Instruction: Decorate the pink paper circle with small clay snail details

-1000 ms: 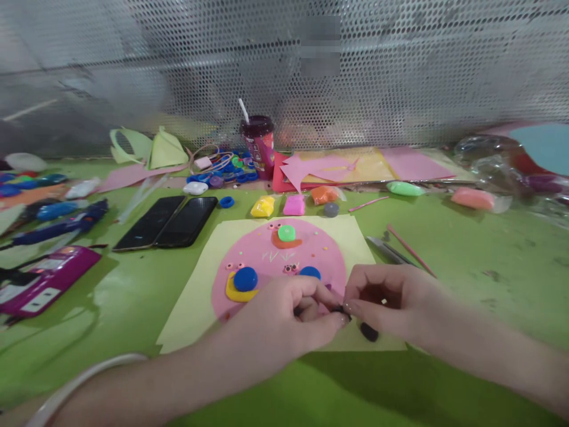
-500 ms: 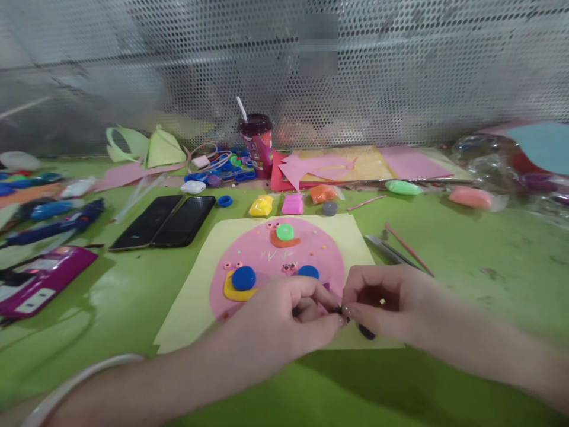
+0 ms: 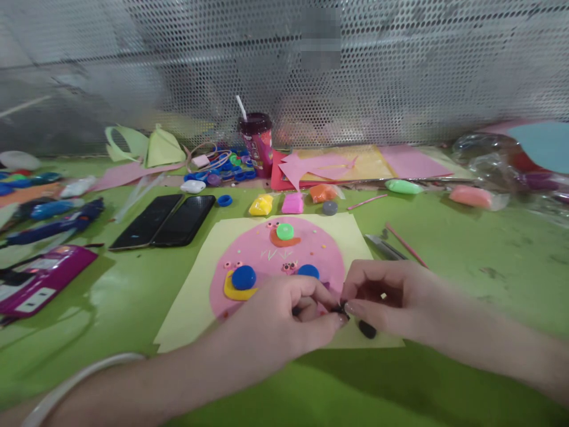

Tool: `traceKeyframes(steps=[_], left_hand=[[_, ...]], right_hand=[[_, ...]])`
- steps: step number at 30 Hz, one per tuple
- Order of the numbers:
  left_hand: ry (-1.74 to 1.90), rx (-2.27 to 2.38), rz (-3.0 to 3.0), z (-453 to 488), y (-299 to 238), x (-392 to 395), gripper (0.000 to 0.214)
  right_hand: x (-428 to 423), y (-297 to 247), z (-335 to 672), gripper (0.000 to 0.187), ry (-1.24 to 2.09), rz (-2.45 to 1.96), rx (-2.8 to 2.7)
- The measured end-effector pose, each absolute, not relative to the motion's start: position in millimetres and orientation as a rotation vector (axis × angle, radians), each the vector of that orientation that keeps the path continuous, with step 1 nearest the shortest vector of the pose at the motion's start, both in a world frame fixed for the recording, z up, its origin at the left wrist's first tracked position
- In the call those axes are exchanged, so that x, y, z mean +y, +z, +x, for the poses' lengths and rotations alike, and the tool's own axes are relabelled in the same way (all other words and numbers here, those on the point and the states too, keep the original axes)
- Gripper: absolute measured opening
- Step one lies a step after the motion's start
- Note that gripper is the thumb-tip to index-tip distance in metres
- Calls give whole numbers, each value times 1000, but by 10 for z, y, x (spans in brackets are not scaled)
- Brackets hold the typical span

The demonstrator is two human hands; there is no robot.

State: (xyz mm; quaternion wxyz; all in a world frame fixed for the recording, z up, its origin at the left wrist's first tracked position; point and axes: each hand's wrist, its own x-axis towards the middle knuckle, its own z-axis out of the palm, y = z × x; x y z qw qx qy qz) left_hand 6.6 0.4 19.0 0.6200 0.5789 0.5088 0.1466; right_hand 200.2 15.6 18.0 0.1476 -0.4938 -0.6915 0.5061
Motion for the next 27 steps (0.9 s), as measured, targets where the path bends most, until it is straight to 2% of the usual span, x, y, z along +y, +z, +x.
traceKeyframes(steps=[5,10,14,20,27], left_hand=[[364,1154,1390,47,54,11,20],[324,1171,1448,48,-39,2,25],[316,1189,1457,47,-16,-19,33],[333,1150,1429,54,-11,-14,22],[357,1190,1431,42,-29,0,25]], right_hand=[[151,173,2020,18,1429,-1472,-1984],[139,196,1978,15,1183,-1393,-2015],[111,236,1931,12,1243,-1269,-2130],[126,253,1980,12,1267,-1341,-2171],[146,248,2013,16,1336,-1508,-2099]])
